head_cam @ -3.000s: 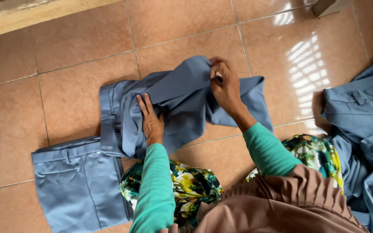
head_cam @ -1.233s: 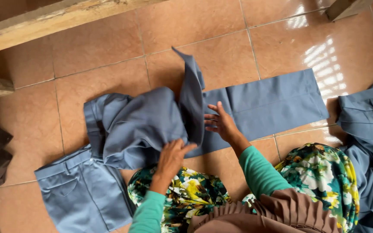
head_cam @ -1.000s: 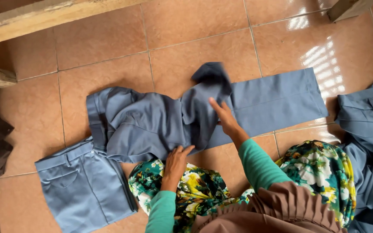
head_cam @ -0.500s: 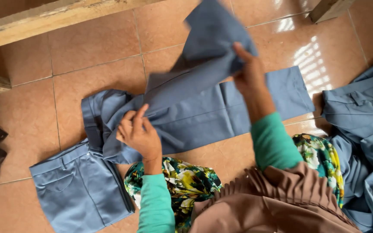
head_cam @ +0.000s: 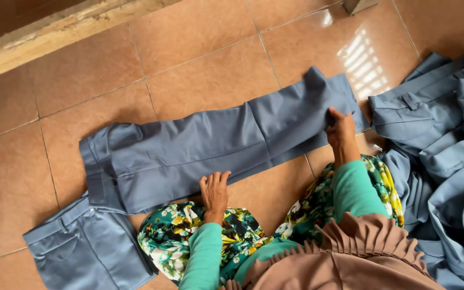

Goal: The person is folding blue trousers and stacking them neatly on the floor.

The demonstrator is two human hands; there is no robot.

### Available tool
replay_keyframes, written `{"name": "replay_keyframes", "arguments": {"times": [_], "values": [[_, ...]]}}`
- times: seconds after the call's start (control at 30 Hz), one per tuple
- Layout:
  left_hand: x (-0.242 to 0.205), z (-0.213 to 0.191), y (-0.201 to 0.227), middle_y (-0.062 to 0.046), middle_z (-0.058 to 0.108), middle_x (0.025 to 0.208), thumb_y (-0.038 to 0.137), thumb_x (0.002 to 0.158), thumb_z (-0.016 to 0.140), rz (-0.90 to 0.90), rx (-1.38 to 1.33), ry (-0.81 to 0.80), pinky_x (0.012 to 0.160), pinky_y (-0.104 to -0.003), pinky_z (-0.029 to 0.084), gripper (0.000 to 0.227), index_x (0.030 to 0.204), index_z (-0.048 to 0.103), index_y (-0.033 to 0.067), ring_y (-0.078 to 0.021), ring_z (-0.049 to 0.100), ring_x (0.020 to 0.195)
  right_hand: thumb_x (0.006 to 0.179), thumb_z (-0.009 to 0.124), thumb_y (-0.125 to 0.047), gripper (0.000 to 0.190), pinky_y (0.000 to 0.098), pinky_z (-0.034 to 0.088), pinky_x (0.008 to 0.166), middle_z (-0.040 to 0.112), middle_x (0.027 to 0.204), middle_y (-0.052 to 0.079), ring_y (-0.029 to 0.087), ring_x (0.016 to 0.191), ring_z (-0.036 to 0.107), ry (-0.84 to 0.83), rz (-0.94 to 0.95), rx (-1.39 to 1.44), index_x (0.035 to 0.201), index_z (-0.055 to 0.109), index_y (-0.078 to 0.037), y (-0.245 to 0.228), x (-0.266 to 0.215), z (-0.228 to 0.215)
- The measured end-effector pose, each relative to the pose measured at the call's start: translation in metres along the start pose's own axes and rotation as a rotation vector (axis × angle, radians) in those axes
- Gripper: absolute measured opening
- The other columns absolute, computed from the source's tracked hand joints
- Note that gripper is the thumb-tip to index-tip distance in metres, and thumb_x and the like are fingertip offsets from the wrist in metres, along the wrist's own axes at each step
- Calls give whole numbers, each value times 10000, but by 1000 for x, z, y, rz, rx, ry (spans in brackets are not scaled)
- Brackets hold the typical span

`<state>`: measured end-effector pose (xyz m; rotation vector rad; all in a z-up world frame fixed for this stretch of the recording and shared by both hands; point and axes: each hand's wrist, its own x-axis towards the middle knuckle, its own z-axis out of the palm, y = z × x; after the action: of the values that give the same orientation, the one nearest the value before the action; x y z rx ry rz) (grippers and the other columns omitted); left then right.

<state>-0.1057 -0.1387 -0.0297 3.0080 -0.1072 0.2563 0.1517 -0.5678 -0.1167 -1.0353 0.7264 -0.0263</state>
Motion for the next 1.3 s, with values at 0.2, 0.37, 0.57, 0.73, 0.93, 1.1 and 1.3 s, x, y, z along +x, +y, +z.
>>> {"name": "replay_keyframes", "arguments": {"times": [0.2,0.37,0.57,0.73,0.93,1.1,1.3], "values": [[3,-15,15,5,533,1009,129,824,747,-8,40,22,1007,-432,351,541,1307,572,300,-174,536,880,867,861,-57,558,527,559,955,615,1198,72,288,1047,635,63,-282,-79,1317,578,-226,-98,-101,40],[-10,11,9,25,525,961,199,813,746,8,76,-57,1030,-440,354,483,1252,589,325,-171,543,885,797,948,-63,870,734,431,885,407,1456,224,532,1259,465,316,-2,-143,1471,402,-120,-19,1,-57],[-15,13,4,35,531,947,164,863,691,-58,133,-128,1026,-428,363,425,1229,591,357,-168,563,888,828,963,-186,962,806,448,846,319,1492,366,628,1249,504,422,64,-257,1511,308,-11,-29,44,-71],[-14,10,6,42,578,1033,207,868,678,-193,62,-279,1008,-449,404,518,1317,527,417,-179,610,969,803,968,-190,914,802,451,850,392,1427,408,603,1268,506,367,33,-238,1451,377,68,-91,-21,-17],[38,-36,-10,-108,508,1444,221,958,551,-347,-119,-141,925,-516,498,437,1386,598,298,-368,561,1267,701,1033,-216,952,727,477,839,469,1372,430,596,1228,532,251,74,-421,1385,472,134,-119,-10,-33],[74,-28,-48,-51,170,1706,477,1065,379,-609,-18,-554,1108,-624,402,616,1635,203,323,-376,195,1549,820,861,-389,452,555,501,995,710,1182,199,447,1201,606,43,-144,-1137,1193,750,-158,-102,30,-38],[53,1,-102,-71,125,1714,501,1076,298,-835,-71,-579,1221,-559,299,654,1651,124,243,-392,218,1542,945,738,-459,304,510,538,948,727,1143,59,343,1165,651,170,-103,-1270,1218,730,-326,-93,39,-36]]}}
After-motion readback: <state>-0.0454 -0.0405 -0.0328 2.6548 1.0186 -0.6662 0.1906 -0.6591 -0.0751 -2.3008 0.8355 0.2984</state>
